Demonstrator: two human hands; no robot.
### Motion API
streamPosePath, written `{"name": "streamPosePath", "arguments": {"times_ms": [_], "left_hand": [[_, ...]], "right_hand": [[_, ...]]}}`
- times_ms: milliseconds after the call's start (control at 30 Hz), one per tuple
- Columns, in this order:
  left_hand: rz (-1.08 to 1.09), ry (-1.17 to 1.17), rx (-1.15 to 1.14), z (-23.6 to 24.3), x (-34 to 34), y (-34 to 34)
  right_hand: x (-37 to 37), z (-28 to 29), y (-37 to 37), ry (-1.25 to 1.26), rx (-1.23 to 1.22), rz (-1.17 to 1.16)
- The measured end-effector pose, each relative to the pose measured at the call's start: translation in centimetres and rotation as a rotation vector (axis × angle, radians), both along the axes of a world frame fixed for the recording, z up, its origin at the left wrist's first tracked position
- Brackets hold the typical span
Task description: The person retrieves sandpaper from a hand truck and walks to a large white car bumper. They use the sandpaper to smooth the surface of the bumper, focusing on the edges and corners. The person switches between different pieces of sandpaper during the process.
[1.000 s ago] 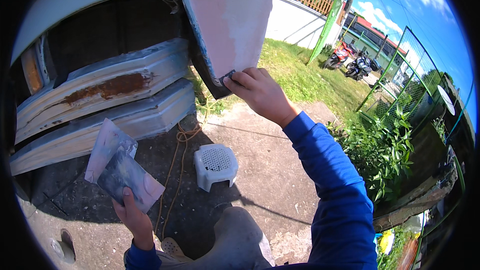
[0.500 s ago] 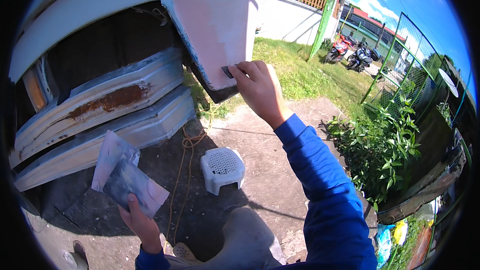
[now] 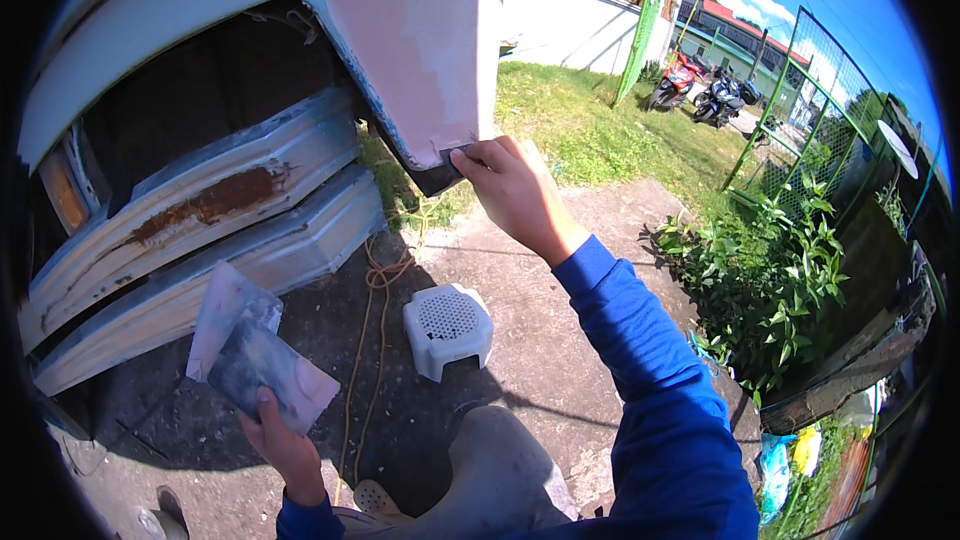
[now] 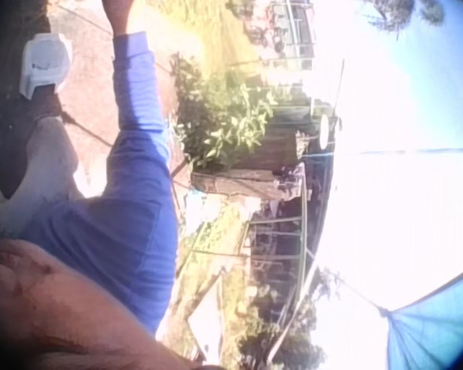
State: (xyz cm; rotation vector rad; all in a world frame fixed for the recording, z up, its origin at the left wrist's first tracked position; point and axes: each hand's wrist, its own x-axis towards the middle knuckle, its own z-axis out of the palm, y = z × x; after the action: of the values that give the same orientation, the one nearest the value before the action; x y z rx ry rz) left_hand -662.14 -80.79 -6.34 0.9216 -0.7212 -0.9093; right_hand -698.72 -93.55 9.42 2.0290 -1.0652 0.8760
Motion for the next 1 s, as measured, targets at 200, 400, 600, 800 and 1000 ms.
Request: {"name": "streamPosePath", "arguments": {"times_ms": [200, 400, 600, 800, 1000], "left_hand": [[0.013, 0.023, 0.024, -0.2, -0.2, -0.2], [0.010, 0.007, -0.007, -0.1, -0.2, -0.1], [0.007, 0.005, -0.014, -0.3, -0.5, -0.1], [0.001, 0.022, -0.029, 0.1, -0.5, 0.3], [0.063, 0.003, -0.013, 0.3, -1.0, 0.2]], "right_hand": [[-0.2, 0.0, -0.1, -0.029, 0.007, 0.033], [0.2, 1.4, 0.1, -0.008, -0.051, 0.048], [0.5, 1.4, -0.8, 0.057, -0.018, 0.099], [0.2, 1.8, 0.2, 0.047, -0.016, 0.094], [0.6, 1.3, 0.3, 0.040, 0.007, 0.089]]}}
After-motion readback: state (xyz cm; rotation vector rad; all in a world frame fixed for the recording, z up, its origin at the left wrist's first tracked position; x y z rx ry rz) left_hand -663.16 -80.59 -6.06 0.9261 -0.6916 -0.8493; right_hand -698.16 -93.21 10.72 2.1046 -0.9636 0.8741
